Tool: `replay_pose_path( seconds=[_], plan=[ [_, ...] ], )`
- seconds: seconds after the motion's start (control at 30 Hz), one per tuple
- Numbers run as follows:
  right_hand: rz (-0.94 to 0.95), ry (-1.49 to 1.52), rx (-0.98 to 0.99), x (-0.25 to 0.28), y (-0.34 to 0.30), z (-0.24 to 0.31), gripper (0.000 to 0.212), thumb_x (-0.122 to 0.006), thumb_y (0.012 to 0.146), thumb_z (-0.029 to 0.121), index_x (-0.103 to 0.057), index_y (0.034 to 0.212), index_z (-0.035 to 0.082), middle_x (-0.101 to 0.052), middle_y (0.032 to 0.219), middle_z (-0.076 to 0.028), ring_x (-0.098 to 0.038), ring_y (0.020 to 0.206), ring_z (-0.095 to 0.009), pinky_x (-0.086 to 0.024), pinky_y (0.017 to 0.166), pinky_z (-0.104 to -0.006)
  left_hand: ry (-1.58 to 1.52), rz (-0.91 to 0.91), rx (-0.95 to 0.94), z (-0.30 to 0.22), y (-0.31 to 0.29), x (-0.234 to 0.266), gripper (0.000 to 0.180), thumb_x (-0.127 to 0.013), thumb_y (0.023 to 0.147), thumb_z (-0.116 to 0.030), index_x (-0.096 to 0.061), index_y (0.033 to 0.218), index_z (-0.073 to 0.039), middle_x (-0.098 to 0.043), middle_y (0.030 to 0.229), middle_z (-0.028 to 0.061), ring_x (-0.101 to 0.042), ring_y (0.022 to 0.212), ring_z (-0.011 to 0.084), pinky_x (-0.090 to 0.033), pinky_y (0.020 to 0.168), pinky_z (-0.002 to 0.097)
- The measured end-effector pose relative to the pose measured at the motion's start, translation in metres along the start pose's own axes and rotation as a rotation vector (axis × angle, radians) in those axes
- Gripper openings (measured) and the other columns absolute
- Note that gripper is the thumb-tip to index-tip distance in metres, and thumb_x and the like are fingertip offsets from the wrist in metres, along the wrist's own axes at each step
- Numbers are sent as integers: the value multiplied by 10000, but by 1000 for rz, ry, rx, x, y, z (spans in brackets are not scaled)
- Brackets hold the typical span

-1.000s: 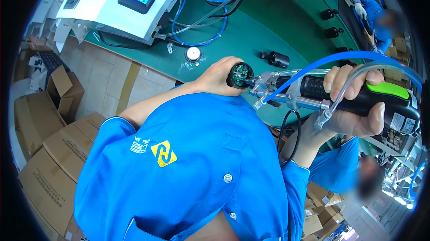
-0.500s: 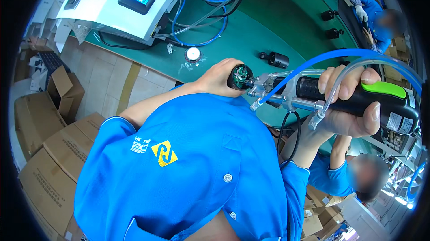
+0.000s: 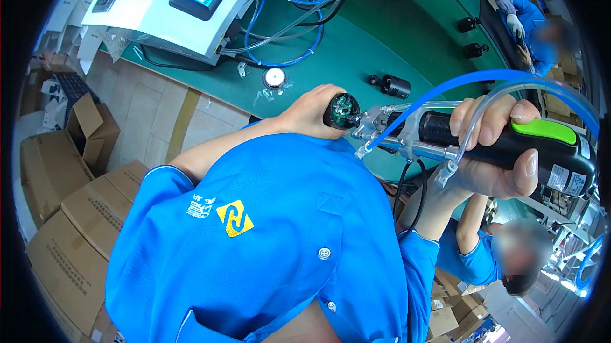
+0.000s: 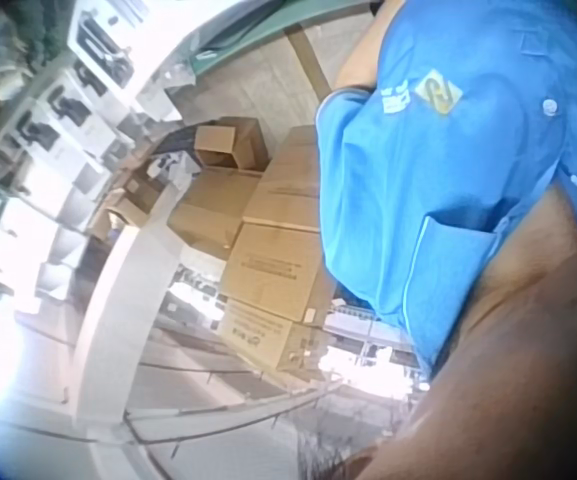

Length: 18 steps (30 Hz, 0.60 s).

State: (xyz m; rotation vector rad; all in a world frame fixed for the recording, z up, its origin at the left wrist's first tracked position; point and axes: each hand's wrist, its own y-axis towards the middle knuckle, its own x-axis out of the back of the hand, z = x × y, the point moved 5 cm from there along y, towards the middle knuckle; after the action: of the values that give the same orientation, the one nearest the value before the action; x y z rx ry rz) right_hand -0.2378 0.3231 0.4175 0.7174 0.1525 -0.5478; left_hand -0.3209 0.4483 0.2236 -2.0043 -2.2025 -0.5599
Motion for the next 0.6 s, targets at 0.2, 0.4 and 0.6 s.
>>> replay_pose_path(
  seconds=[0.2,0.4,0.6],
  plan=[
    [10,-7,-3,0,0,2,420,-488,780,311,-429,1051,-5,-467,696,-112,-470,535,-194,-393,510,-344,-2,5,-3,-2,0,0,555,-744,554,-155,-494,1038,-48,-533,973,125,-540,907,270,-437,776,329],
    [14,12,-6,-2,-2,-1,421,-488,782,310,-427,1056,-5,-469,698,-112,-473,539,-195,-394,512,-347,-9,13,-3,-1,-2,-1,559,-748,557,-162,-493,1042,-49,-533,980,123,-537,908,273,-436,783,332],
    [6,31,-24,-3,-1,-3,390,-507,773,301,-432,1009,-1,-472,703,-114,-477,539,-197,-410,530,-354,0,24,-7,2,-3,-2,573,-749,554,-165,-488,1049,-44,-527,986,128,-532,908,282,-432,781,339]
  ],
)
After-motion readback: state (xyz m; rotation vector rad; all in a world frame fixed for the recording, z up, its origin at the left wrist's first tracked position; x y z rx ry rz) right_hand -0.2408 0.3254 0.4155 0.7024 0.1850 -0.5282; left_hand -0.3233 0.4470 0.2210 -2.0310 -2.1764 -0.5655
